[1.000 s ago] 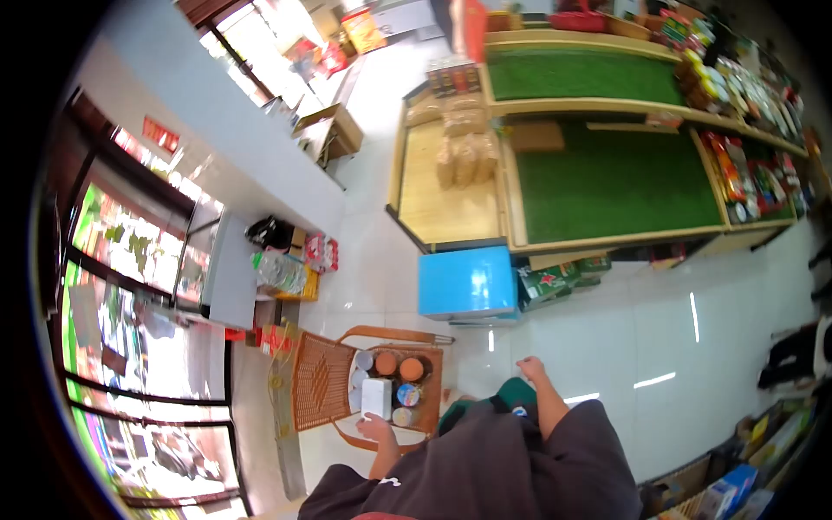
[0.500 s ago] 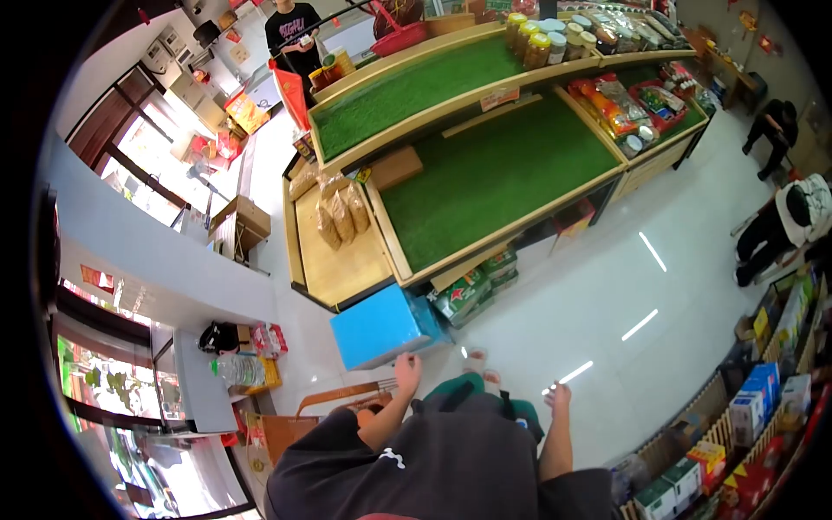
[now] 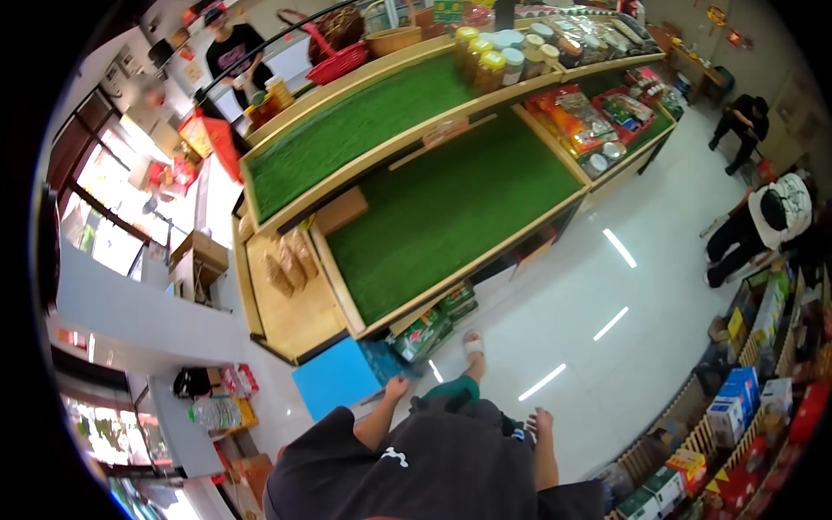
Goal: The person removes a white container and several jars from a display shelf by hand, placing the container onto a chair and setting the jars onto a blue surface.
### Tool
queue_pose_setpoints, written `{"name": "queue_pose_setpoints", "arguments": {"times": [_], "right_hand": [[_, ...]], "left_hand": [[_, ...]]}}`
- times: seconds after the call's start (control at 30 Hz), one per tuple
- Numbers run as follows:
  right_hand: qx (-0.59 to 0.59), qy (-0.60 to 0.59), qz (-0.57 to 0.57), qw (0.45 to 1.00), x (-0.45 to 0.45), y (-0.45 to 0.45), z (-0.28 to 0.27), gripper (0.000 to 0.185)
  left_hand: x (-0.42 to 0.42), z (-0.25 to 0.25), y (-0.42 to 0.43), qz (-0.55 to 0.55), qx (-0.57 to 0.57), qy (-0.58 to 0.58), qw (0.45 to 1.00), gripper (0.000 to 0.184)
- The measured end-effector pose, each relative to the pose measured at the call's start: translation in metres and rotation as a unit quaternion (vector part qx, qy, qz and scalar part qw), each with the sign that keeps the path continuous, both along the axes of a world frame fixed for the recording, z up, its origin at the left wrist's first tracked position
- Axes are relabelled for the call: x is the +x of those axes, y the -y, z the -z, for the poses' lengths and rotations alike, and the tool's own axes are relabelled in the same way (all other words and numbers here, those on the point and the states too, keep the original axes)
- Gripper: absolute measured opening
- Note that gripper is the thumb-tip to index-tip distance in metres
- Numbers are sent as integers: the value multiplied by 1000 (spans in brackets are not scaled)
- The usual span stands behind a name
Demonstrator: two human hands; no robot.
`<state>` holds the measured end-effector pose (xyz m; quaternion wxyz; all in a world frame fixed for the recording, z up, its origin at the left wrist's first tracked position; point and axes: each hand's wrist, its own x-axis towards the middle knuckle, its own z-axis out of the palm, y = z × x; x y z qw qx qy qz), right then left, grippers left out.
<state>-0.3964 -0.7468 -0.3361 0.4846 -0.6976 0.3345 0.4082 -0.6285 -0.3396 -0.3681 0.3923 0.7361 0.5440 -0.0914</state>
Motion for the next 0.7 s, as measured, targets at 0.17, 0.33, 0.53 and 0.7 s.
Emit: {"name": "queue_pose_setpoints", "arguments": {"times": [0.17,0.33,0.53,0.7], "right_hand": [[32,66,-187,980,122,-91,-21,45],[106,148,-140,973,219,-188,-55,45],[220,96,-94,966,278,-275,-93,47],[299,111,-81,944,357,-353,-123,47]], "left_hand": [[33,-5,-23,-102,-95,-65,988,58],[103,3,-64,-60,-130,-4,990,53],[235,-28,-107,-55,-132,158,977,40],[345,-139,-118,-40,-89,256,962,35]]}}
